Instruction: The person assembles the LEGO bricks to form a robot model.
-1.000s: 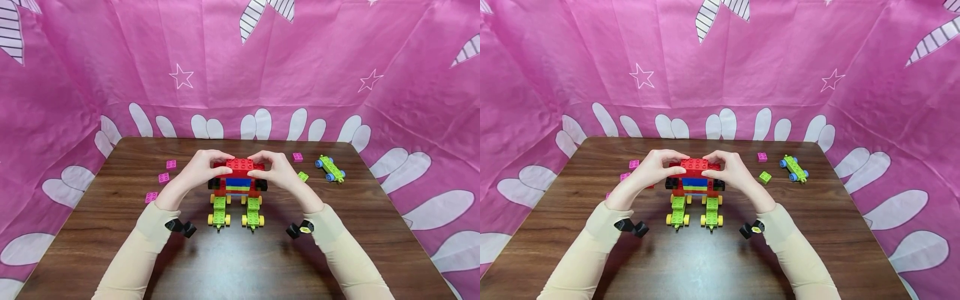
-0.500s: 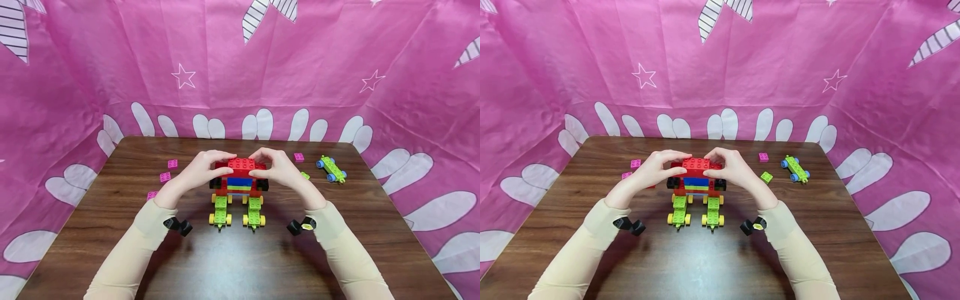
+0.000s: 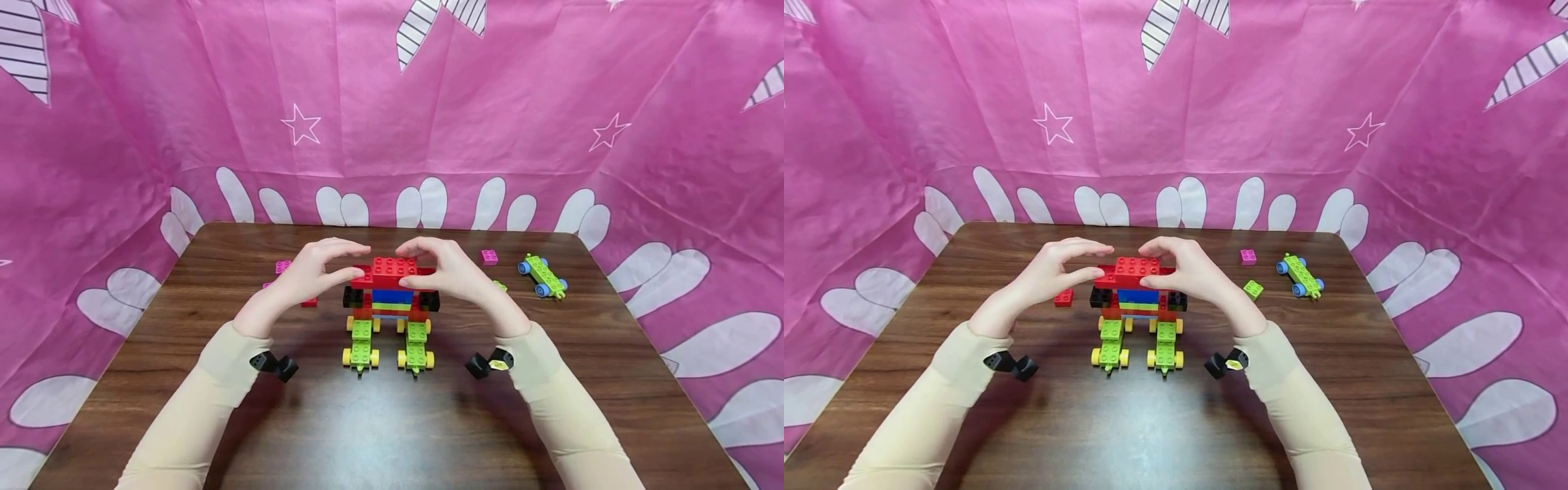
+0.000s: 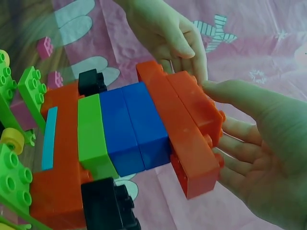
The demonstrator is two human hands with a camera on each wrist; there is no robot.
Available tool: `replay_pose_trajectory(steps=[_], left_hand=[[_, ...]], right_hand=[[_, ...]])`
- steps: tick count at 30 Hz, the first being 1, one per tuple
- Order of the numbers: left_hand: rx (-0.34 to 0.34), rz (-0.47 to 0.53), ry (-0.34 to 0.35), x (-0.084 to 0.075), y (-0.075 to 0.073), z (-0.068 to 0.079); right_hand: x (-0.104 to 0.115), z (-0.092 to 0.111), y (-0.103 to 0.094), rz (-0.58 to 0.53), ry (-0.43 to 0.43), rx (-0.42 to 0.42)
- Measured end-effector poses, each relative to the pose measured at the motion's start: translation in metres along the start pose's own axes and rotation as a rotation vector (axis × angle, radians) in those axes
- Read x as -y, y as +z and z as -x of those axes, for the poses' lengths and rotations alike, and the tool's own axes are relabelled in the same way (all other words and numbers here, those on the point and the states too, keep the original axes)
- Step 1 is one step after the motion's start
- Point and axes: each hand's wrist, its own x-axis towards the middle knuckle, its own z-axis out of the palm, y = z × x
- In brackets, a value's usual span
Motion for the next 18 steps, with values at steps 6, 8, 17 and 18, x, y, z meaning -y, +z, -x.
replay_pose_trajectory(steps=[6, 8, 17, 18], left_hand=[[-0.063, -0.013, -0.007, 0.007, -0.01, 0.011], [-0.078, -0.025, -0.014, 0.01, -0.012, 0.016], [-0.099, -0.083, -0.108, 0.037, -0.027, 0.049], [-0.106, -0.087, -0.122, 0.042, -0.029, 0.055]], right_hand=[[0.006, -0.007, 0.004, 0.032, -0.037, 0.005], [0.007, -0.008, 0.006, 0.037, -0.032, 0.003], [0.005, -0.009, 0.01, 0.04, 0.006, -0.019], [0.005, -0.009, 0.011, 0.033, 0.012, -0.018]])
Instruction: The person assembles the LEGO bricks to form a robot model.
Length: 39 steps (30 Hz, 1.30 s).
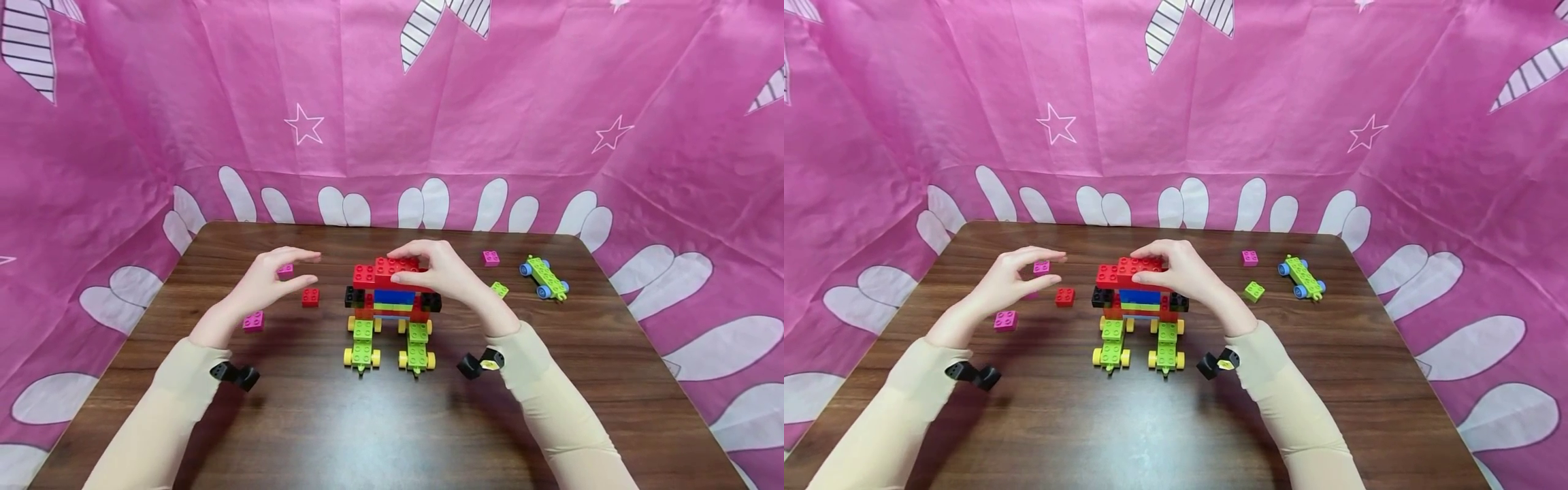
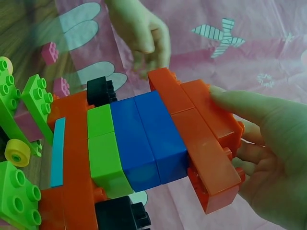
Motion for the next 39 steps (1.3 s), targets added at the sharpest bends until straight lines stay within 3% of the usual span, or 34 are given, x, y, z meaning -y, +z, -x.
replay_pose_trajectory(steps=[8, 13, 18, 28, 39], left_hand=[[-0.015, 0.017, -0.12, 0.044, -0.012, 0.034], [0.02, -0.004, -0.25, 0.059, -0.015, 0.053], [0.066, 0.002, -0.318, 0.073, -0.015, 0.068], [0.169, 0.077, -0.382, 0.093, -0.017, 0.087], [0.249, 0.026, -0.409, 0.103, -0.023, 0.099]], right_hand=[[0.0, 0.002, 0.002, -0.025, 0.022, -0.008], [-0.001, 0.002, 0.002, -0.039, 0.03, -0.01], [-0.003, 0.002, 0.003, -0.053, 0.041, -0.015], [-0.005, 0.002, 0.004, -0.063, 0.051, -0.024], [-0.004, 0.002, 0.004, -0.069, 0.07, -0.024]])
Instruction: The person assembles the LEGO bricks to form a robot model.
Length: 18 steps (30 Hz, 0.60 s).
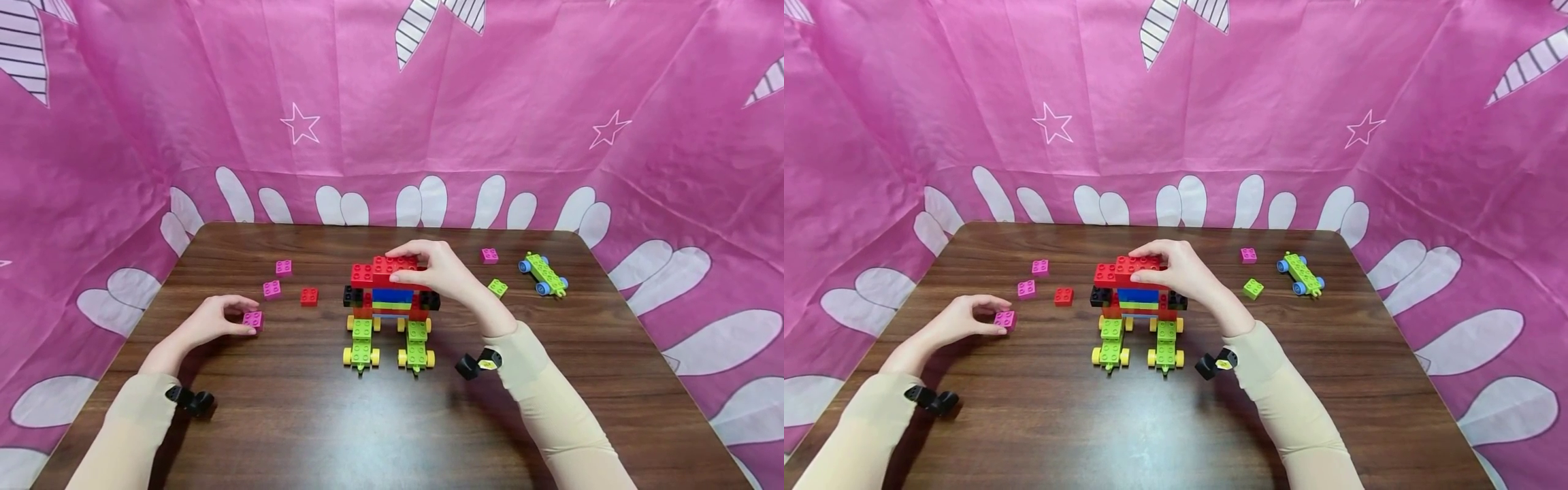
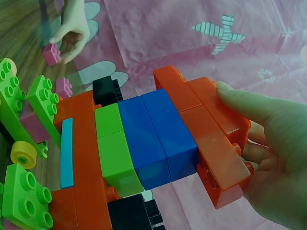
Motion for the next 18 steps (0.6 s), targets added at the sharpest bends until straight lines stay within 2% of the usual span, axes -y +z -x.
replay_pose_trajectory(steps=[12, 18], left_hand=[[0.047, 0.011, -0.008, 0.0034, 0.0019, -0.0006], [0.048, 0.021, -0.006, 0.0009, 0.0024, -0.0007]], right_hand=[[-0.0002, 0.0006, 0.0008, -0.009, -0.009, -0.004], [0.0005, 0.0005, 0.0006, -0.011, -0.008, -0.008]])
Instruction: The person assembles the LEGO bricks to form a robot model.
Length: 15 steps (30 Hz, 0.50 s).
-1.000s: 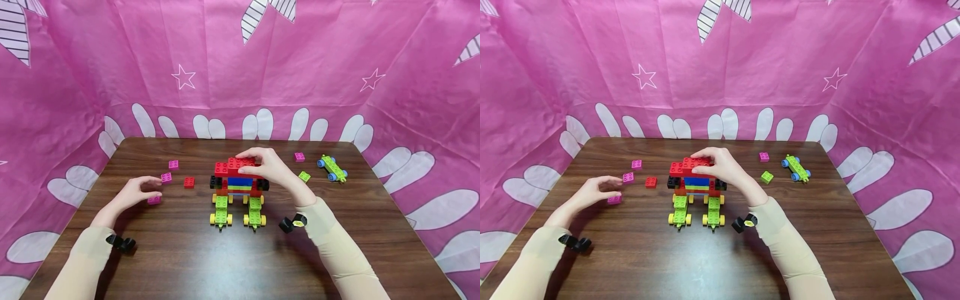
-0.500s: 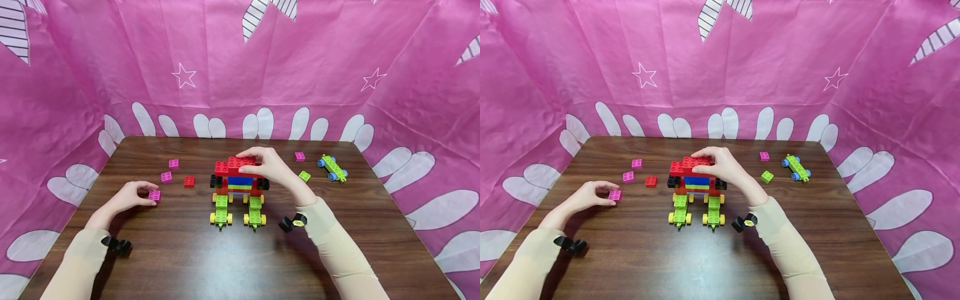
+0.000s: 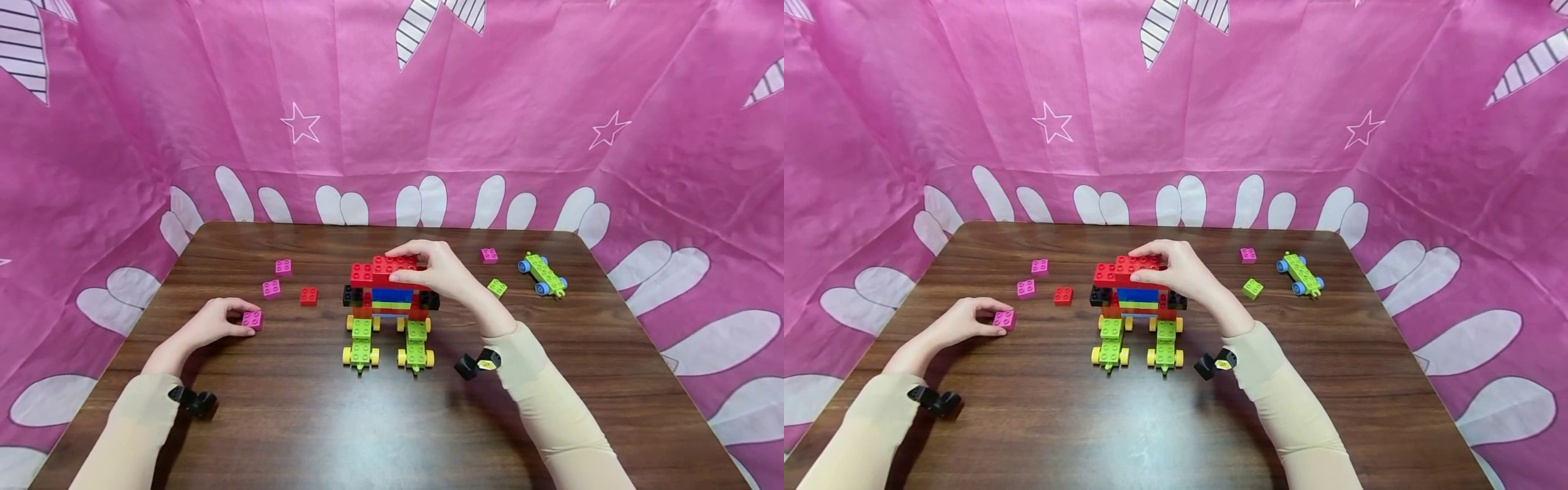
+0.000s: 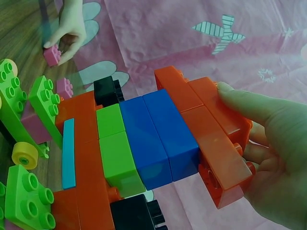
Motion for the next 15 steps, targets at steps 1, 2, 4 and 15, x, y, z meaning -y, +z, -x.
replay_pose_trajectory(steps=[1, 2, 4, 15], left_hand=[[-0.002, -0.006, 0.003, 0.0, 0.0, 0.0], [-0.004, -0.011, 0.006, -0.001, 0.0, -0.001], [-0.011, -0.023, 0.007, -0.002, 0.0, -0.001], [-0.081, -0.096, 0.031, -0.035, 0.0, -0.015]], right_hand=[[0.0, 0.0, 0.0, -0.003, 0.0, 0.0], [0.001, 0.0, 0.0, -0.006, 0.001, 0.001], [0.002, 0.0, 0.0, -0.013, -0.001, 0.001], [0.004, -0.001, -0.001, -0.02, 0.007, 0.016]])
